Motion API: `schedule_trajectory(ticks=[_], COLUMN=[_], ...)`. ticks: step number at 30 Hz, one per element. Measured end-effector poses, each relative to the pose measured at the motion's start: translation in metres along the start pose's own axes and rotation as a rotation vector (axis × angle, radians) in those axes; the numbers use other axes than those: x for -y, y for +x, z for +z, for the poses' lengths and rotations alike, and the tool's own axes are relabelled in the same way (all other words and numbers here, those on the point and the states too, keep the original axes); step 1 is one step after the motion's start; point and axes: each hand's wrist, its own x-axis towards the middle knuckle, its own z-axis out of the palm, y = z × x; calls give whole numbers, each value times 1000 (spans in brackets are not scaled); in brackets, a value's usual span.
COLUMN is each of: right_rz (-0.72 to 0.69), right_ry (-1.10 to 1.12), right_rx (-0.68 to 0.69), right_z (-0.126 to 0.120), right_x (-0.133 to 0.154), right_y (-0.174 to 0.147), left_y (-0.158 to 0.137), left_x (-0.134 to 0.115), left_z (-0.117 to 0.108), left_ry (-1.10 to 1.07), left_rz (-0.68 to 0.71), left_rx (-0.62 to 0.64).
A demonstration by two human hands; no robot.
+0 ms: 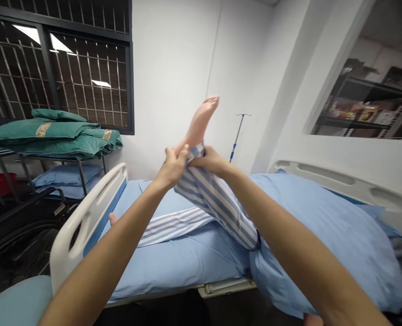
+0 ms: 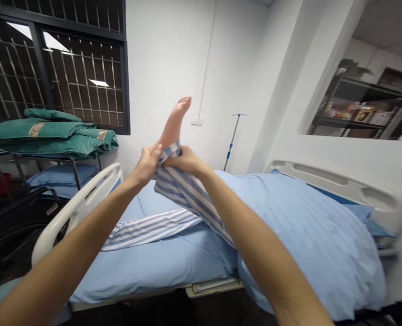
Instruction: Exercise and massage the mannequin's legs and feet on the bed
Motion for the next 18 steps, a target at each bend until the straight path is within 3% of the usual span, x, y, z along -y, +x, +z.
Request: schedule_trajectory(ticks=[3, 7, 11, 18], right_rz=[-4, -10, -25, -21], right_ry=[12, 42, 53, 111], right_rx=[-138, -191, -144, 111], right_z=[-54, -85, -83, -44], right_x=[9, 12, 11, 9], right_y=[-19, -35, -34, -10], left_y=[5, 2, 0, -6], left_x=[-44, -74, -72, -41], left_z=[39, 63, 55, 7], left_ry=[158, 251, 281, 294], left_rz=[110, 195, 203, 84], left_rx=[109, 224, 289, 281])
